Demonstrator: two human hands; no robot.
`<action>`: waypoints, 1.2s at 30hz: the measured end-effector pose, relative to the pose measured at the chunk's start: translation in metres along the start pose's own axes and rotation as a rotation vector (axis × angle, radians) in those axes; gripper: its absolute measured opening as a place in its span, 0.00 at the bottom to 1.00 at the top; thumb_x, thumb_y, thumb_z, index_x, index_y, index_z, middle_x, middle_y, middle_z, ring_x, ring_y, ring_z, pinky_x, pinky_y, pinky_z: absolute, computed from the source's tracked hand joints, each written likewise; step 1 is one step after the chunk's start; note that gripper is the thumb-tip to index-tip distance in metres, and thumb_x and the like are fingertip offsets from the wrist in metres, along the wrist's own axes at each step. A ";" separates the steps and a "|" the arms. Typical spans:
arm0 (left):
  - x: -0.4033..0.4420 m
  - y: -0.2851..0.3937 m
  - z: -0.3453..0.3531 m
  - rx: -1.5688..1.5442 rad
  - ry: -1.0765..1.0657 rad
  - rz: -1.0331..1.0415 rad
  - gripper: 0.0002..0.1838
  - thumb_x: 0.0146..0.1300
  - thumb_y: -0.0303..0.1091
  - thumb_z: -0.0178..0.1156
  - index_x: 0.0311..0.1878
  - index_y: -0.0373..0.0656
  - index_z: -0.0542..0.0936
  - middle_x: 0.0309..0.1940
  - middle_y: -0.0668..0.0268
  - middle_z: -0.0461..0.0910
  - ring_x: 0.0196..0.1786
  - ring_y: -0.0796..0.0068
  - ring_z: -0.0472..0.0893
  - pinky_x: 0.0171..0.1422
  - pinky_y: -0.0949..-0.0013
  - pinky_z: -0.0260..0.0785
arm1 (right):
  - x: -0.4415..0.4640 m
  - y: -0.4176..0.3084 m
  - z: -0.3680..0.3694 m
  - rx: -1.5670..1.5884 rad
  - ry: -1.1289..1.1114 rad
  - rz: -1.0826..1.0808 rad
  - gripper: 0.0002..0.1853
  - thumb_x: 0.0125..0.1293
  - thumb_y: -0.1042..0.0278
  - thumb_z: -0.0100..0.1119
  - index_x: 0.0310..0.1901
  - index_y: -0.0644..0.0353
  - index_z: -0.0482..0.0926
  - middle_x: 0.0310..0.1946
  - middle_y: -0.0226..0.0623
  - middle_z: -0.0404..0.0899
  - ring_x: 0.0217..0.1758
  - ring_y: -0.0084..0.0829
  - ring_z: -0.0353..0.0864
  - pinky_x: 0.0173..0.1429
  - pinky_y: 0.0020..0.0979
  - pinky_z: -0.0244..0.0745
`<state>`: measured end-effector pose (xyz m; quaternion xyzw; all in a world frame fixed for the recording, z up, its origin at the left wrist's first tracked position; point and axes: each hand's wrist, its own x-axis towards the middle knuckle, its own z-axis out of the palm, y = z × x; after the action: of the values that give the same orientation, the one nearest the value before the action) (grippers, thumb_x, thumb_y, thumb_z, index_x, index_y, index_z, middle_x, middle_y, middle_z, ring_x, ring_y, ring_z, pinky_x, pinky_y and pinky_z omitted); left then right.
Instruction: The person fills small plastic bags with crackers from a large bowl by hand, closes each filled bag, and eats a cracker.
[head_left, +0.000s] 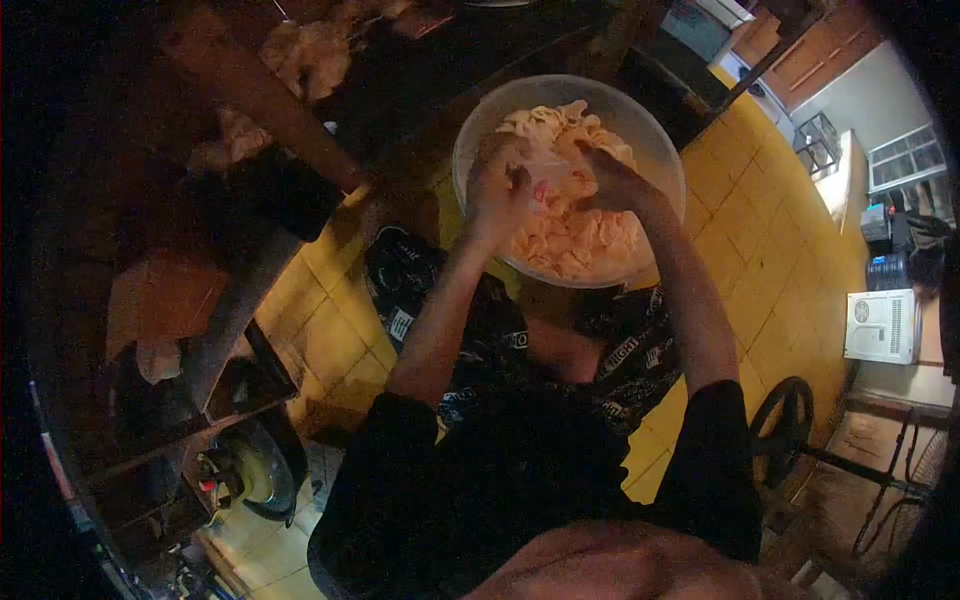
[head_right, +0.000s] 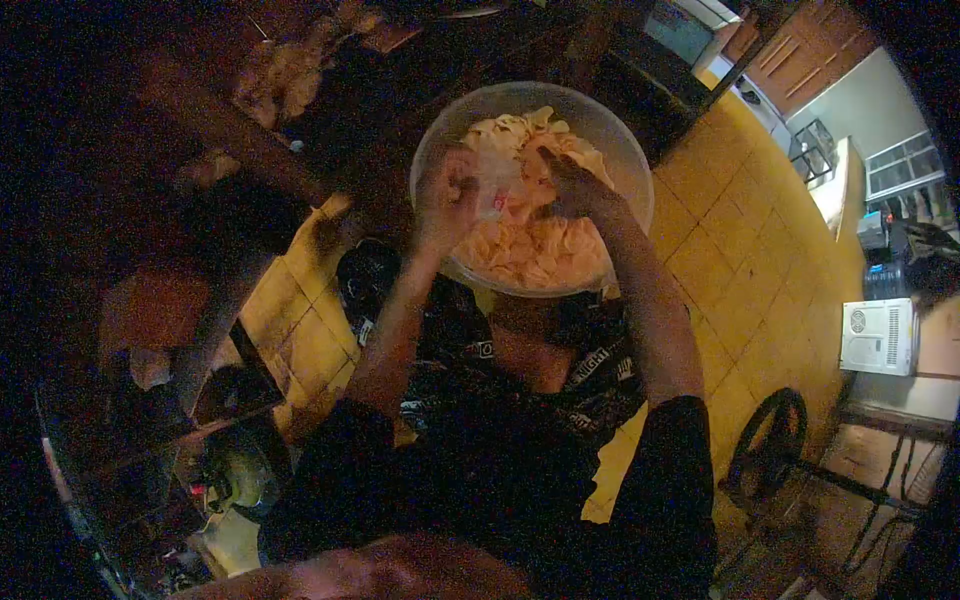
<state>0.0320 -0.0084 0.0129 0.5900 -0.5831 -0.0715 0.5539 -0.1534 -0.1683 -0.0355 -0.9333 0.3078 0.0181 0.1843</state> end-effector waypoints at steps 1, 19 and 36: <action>-0.003 -0.007 0.004 0.002 -0.036 -0.003 0.11 0.60 0.17 0.55 0.44 0.40 0.75 0.42 0.58 0.75 0.42 0.63 0.78 0.46 0.65 0.71 | 0.005 -0.007 -0.001 -0.130 -0.119 0.064 0.65 0.50 0.36 0.73 0.78 0.57 0.41 0.77 0.55 0.49 0.75 0.57 0.61 0.77 0.47 0.59; -0.003 -0.015 0.016 0.115 -0.049 -0.036 0.07 0.61 0.21 0.60 0.41 0.36 0.84 0.43 0.56 0.84 0.39 0.65 0.85 0.44 0.65 0.78 | -0.064 -0.062 0.015 -0.011 -0.020 0.011 0.20 0.58 0.75 0.58 0.53 0.66 0.76 0.45 0.52 0.82 0.51 0.51 0.82 0.55 0.43 0.79; -0.018 -0.009 0.043 0.077 -0.278 -0.104 0.16 0.60 0.20 0.59 0.52 0.36 0.80 0.43 0.56 0.84 0.42 0.65 0.86 0.49 0.64 0.78 | -0.096 -0.070 -0.003 0.936 0.631 -0.048 0.19 0.67 0.72 0.62 0.60 0.57 0.77 0.46 0.44 0.83 0.45 0.37 0.86 0.51 0.35 0.83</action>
<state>0.0006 -0.0217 -0.0197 0.6246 -0.6250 -0.1586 0.4405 -0.1908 -0.0634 0.0050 -0.7190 0.3021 -0.4042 0.4779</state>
